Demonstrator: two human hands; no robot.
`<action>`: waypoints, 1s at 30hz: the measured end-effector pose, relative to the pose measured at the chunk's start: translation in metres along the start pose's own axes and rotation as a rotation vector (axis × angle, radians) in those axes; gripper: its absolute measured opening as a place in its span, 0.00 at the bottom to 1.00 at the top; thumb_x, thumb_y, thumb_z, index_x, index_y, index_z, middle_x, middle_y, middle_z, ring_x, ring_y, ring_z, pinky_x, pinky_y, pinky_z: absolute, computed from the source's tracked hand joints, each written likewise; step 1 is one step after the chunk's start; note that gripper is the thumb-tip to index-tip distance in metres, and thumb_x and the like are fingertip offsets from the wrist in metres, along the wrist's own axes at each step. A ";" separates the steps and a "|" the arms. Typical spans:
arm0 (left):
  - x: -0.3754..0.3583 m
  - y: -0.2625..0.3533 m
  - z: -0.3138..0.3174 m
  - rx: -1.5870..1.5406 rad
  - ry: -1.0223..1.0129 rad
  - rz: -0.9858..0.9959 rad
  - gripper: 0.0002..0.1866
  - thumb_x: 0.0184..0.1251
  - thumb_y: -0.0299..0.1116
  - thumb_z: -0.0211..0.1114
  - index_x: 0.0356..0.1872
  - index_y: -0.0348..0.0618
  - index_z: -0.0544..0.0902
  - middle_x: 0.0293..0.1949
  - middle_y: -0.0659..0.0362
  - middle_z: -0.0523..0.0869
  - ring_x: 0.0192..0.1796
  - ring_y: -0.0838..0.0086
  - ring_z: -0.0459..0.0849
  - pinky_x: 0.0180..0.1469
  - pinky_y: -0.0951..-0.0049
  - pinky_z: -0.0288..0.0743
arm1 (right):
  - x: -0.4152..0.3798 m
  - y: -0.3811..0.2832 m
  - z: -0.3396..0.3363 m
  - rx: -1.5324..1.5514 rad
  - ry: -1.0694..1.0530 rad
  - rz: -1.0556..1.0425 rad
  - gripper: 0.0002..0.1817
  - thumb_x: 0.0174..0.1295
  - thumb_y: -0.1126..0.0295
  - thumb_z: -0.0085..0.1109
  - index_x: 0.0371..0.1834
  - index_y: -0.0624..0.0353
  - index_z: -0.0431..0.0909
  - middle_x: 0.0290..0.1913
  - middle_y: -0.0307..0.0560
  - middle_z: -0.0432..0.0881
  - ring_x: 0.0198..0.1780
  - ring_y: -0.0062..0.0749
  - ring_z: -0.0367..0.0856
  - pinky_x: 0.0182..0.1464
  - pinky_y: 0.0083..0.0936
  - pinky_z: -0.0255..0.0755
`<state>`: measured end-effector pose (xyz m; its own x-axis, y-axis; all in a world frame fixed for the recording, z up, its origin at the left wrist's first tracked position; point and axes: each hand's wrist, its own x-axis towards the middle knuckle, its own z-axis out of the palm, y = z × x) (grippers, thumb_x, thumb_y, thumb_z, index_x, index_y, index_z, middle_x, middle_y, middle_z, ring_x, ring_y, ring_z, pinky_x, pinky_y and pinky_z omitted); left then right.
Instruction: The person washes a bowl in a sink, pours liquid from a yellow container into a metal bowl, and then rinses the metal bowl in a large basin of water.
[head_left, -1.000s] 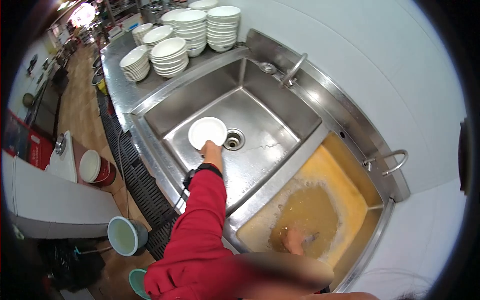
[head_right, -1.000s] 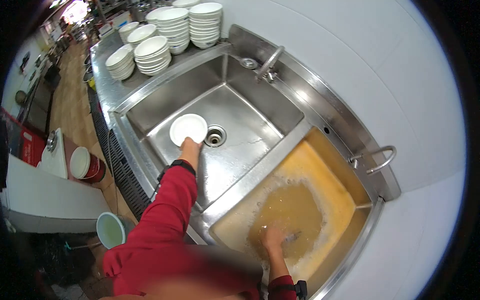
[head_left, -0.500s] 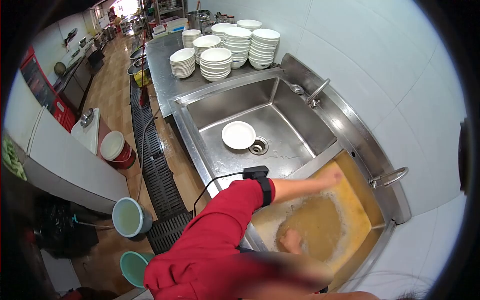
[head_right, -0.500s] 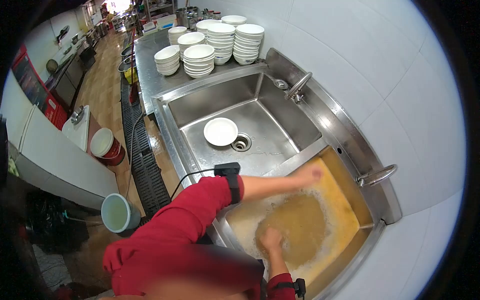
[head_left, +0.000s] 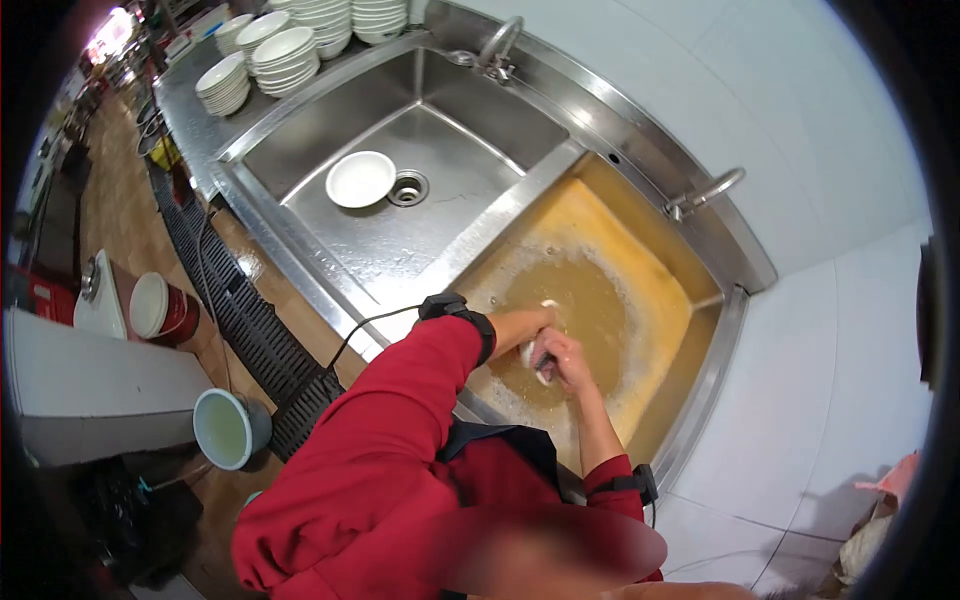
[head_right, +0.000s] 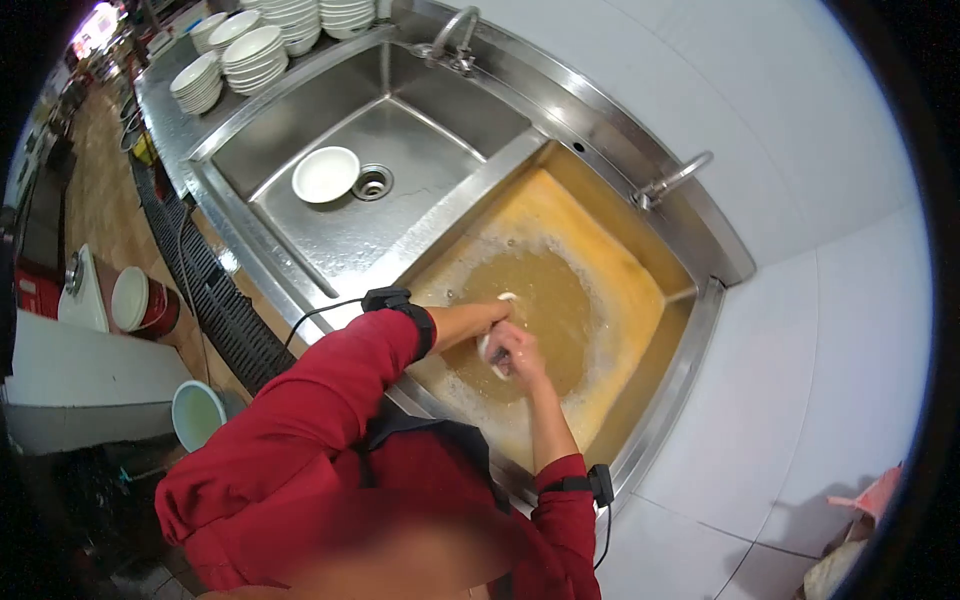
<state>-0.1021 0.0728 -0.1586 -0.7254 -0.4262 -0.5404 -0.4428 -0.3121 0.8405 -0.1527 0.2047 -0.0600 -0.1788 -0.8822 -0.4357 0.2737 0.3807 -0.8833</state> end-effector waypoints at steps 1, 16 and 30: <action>-0.002 0.013 0.000 0.013 -0.021 -0.005 0.13 0.56 0.39 0.55 0.32 0.39 0.81 0.28 0.51 0.82 0.27 0.67 0.80 0.26 0.63 0.71 | -0.002 0.009 -0.003 0.013 0.022 -0.001 0.07 0.56 0.69 0.53 0.32 0.61 0.74 0.21 0.39 0.75 0.23 0.23 0.74 0.23 0.21 0.67; -0.010 0.060 0.020 -0.352 -0.091 -0.157 0.28 0.63 0.61 0.46 0.50 0.49 0.74 0.42 0.52 0.80 0.38 0.60 0.80 0.31 0.47 0.75 | 0.025 -0.009 -0.022 0.274 0.123 -0.224 0.23 0.57 0.58 0.57 0.50 0.61 0.69 0.47 0.43 0.74 0.47 0.29 0.71 0.50 0.27 0.65; -0.006 0.086 -0.004 -0.317 -0.323 -0.262 0.29 0.61 0.59 0.50 0.51 0.46 0.75 0.46 0.53 0.80 0.44 0.64 0.81 0.39 0.64 0.80 | -0.040 -0.060 -0.064 0.623 0.371 -0.350 0.20 0.63 0.61 0.52 0.50 0.67 0.71 0.45 0.49 0.78 0.45 0.33 0.78 0.49 0.29 0.73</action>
<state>-0.1338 0.0450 -0.0836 -0.7591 -0.0314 -0.6502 -0.4865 -0.6363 0.5987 -0.2224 0.2345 -0.0004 -0.6240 -0.7307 -0.2770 0.6010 -0.2223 -0.7677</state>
